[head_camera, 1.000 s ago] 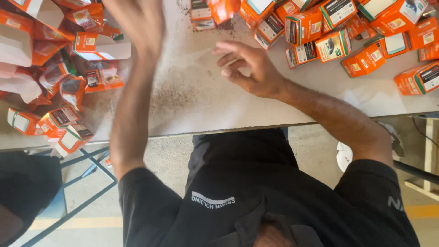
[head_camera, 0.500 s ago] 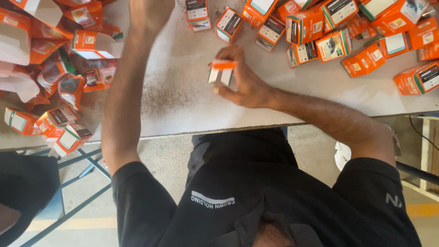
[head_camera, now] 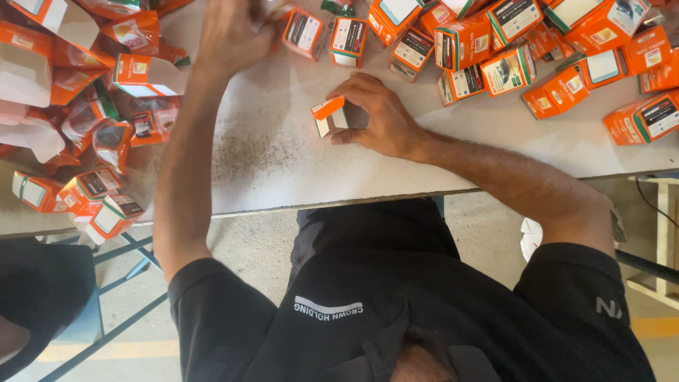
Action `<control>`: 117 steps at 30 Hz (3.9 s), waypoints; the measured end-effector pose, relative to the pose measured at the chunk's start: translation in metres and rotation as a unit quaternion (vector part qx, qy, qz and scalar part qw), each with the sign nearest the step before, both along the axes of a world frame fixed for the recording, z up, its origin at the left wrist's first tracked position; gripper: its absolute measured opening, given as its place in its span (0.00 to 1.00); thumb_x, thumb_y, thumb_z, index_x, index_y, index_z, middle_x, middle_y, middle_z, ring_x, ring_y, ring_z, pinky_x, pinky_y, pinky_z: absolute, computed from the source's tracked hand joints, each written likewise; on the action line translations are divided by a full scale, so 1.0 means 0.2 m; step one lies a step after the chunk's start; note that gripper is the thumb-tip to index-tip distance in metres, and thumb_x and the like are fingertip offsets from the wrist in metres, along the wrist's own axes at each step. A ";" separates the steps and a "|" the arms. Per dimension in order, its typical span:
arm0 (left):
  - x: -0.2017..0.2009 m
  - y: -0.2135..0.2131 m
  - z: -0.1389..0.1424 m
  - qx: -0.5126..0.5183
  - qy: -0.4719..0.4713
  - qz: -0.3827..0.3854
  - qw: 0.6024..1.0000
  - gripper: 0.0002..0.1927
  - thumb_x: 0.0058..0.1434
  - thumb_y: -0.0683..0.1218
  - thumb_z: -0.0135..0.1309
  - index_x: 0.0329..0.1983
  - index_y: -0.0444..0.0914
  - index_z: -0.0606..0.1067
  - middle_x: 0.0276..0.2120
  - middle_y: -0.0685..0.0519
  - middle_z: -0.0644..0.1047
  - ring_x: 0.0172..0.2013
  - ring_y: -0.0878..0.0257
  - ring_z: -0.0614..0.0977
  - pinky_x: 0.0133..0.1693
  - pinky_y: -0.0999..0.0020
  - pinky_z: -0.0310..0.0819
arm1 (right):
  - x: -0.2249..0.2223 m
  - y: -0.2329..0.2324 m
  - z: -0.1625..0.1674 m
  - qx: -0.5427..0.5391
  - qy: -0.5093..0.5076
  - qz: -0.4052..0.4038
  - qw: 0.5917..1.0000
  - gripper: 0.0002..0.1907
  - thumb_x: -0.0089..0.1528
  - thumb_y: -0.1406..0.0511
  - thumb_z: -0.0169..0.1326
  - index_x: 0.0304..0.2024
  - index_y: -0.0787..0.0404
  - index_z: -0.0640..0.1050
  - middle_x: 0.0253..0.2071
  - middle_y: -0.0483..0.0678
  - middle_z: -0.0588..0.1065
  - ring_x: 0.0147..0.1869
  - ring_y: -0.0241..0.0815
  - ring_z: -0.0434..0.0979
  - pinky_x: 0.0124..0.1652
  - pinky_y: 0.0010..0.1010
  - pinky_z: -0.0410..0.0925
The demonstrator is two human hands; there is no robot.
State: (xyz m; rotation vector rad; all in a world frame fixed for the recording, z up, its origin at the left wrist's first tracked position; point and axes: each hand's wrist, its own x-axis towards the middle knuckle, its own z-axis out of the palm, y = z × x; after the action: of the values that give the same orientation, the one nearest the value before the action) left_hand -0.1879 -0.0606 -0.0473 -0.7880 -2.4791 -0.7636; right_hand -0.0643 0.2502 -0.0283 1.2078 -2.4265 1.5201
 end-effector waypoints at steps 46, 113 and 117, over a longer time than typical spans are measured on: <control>1.06 0.47 0.38 -0.014 0.004 0.043 0.999 0.30 0.49 0.34 0.59 0.59 0.28 0.70 0.57 0.36 0.74 0.47 0.46 0.84 0.42 0.60 0.83 | 0.04 -0.05 -0.01 0.116 0.211 -0.033 0.970 0.26 0.60 0.57 0.67 0.52 0.61 0.71 0.43 0.51 0.71 0.45 0.52 0.76 0.46 0.44 0.69; 0.75 0.48 0.10 0.389 -0.344 -0.034 0.854 0.11 0.61 0.32 0.47 0.47 0.30 0.68 0.35 0.51 0.76 0.34 0.70 0.78 0.37 0.73 0.78 | 0.03 -0.02 -0.01 0.063 0.186 -0.014 0.980 0.34 0.55 0.67 0.69 0.62 0.64 0.71 0.60 0.57 0.73 0.59 0.58 0.77 0.55 0.45 0.71; 0.77 0.37 0.16 0.430 -0.448 -0.105 0.777 0.19 0.58 0.34 0.47 0.53 0.35 0.70 0.36 0.54 0.77 0.33 0.71 0.78 0.37 0.73 0.81 | 0.03 -0.02 0.02 0.090 0.178 -0.007 0.980 0.32 0.57 0.68 0.68 0.62 0.66 0.72 0.58 0.58 0.72 0.55 0.59 0.76 0.53 0.46 0.71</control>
State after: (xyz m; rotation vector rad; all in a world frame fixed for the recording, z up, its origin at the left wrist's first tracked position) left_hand -0.0344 0.0133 -0.0162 -0.3437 -2.2199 -2.5859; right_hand -0.0582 0.2466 -0.0234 1.3528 -2.3569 0.9912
